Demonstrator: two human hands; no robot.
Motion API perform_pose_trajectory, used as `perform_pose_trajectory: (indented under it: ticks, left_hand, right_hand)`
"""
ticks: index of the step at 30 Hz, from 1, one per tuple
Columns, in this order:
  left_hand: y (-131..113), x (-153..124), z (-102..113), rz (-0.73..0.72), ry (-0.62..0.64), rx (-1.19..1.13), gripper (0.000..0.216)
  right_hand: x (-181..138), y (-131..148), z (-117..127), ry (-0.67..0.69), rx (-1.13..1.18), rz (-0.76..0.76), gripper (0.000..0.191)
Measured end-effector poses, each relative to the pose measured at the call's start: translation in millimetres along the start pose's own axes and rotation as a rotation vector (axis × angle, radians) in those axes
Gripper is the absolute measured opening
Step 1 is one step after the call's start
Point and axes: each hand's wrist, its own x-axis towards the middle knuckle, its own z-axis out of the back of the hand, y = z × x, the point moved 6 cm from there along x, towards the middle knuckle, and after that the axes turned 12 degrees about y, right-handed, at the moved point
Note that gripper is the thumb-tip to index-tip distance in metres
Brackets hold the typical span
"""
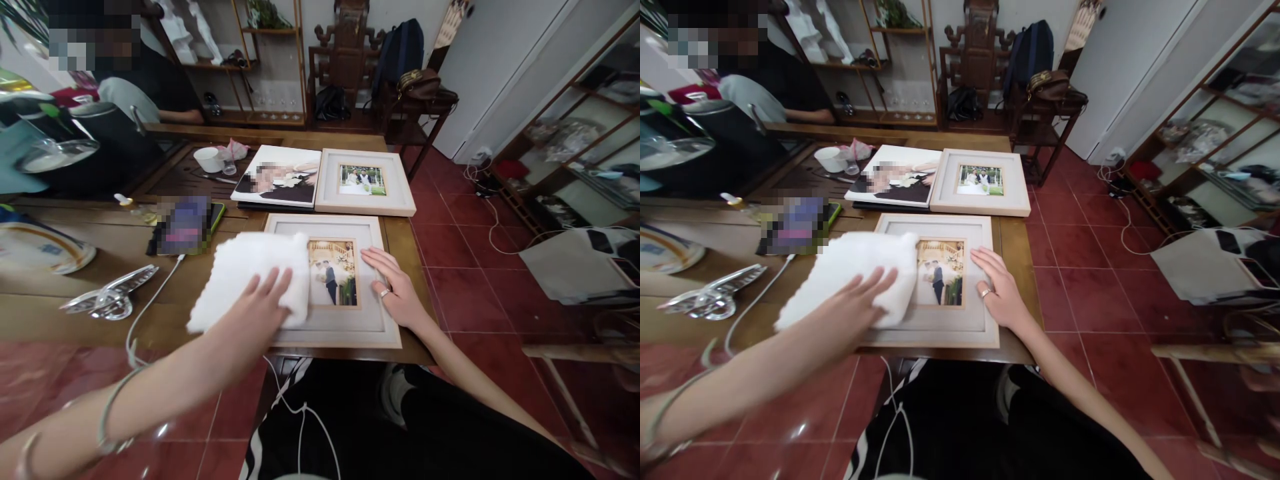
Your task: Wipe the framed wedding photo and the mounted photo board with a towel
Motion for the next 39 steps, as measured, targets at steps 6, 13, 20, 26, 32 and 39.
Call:
perform_pose_trajectory:
  ticks: [6, 13, 20, 26, 32, 39]
  left_hand:
    - [-42.8, -34.2, -6.1, -0.152, -0.002, -0.121, 0.022]
    - [-82.6, 21.0, 24.9, -0.288, -0.129, -0.176, 0.021]
    - [-100.4, 30.4, 28.1, -0.309, -0.221, -0.128, 0.020]
    - [-63.7, 8.9, 9.7, -0.176, -0.119, -0.122, 0.020]
    - [-24.9, 32.0, 23.1, -0.078, -0.090, -0.127, 0.028]
    - [-31.0, 112.3, 62.0, -0.107, -0.247, -0.159, 0.036]
  right_hand:
    - [-0.1, 1.0, 0.8, -0.008, 0.003, 0.004, 0.059]
    - [-0.5, -3.8, -0.2, 0.007, -0.001, 0.011, 0.055]
    - [-0.9, -7.3, 0.8, 0.002, -0.014, 0.024, 0.053]
    - [-0.7, -0.8, 0.3, 0.012, 0.000, 0.011, 0.057]
    - [-0.5, -1.3, -0.6, 0.035, 0.011, 0.010, 0.055]
    - [-3.7, -9.6, -0.7, -0.018, 0.046, -0.037, 0.058]
